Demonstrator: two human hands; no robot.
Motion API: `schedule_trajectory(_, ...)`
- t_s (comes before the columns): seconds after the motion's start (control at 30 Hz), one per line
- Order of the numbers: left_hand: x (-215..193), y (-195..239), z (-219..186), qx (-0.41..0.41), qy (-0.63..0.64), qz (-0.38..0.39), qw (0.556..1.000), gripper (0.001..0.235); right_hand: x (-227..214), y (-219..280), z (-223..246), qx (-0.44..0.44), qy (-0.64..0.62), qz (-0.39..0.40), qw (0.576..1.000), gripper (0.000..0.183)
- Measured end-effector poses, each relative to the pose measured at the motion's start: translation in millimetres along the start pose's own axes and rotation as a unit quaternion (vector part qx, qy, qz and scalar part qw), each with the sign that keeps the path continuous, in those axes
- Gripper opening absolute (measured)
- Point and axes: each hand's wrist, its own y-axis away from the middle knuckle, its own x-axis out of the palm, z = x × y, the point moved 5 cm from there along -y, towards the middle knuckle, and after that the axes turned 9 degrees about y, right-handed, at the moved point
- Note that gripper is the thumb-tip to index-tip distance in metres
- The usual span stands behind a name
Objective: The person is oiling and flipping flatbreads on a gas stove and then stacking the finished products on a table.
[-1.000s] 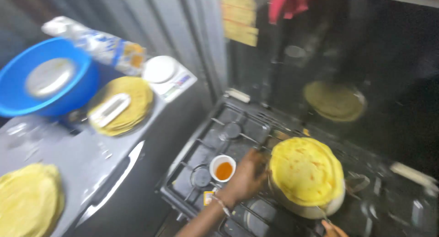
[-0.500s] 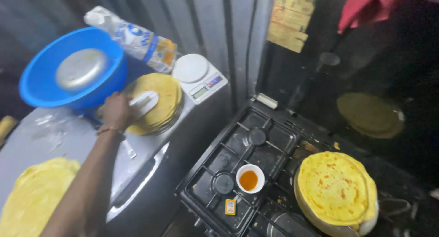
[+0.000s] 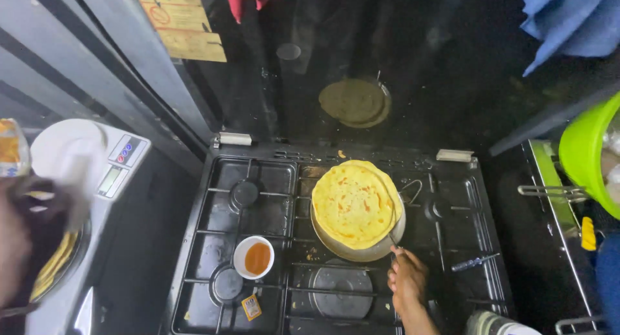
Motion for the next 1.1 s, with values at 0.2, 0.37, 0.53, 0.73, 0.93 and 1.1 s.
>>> schedule_trajectory(0.2, 219, 63, -236, 0.098, 0.099, 0.141, 0.980, 0.020, 8, -15, 12, 0.018, 0.001, 0.005, 1.000, 0.022)
schedule_trajectory(0.37, 372, 117, -320, 0.073, 0.122, 0.290, 0.946, 0.014, 19, -36, 12, -0.005, -0.040, 0.040, 0.998, 0.020)
schedule_trajectory(0.53, 435, 143, -347, 0.125, 0.055, 0.338, 0.931, 0.028, 26, -20, 15, 0.045, -0.093, 0.047, 0.994, 0.018)
schedule_trajectory(0.73, 457, 150, -345, 0.134, 0.018, 0.333, 0.933, 0.036, 32, -10, 38, 0.051, -0.029, 0.058, 0.997, 0.033)
schedule_trajectory(0.93, 476, 160, -331, 0.124, 0.036, 0.342, 0.931, 0.027, 43, -44, 19, -0.009, 0.046, 0.059, 0.997, 0.031)
schedule_trajectory(1.1, 488, 163, -326, 0.102, 0.069, 0.335, 0.934, 0.034, 46, -48, 30, -0.051, 0.105, 0.089, 0.989, 0.041)
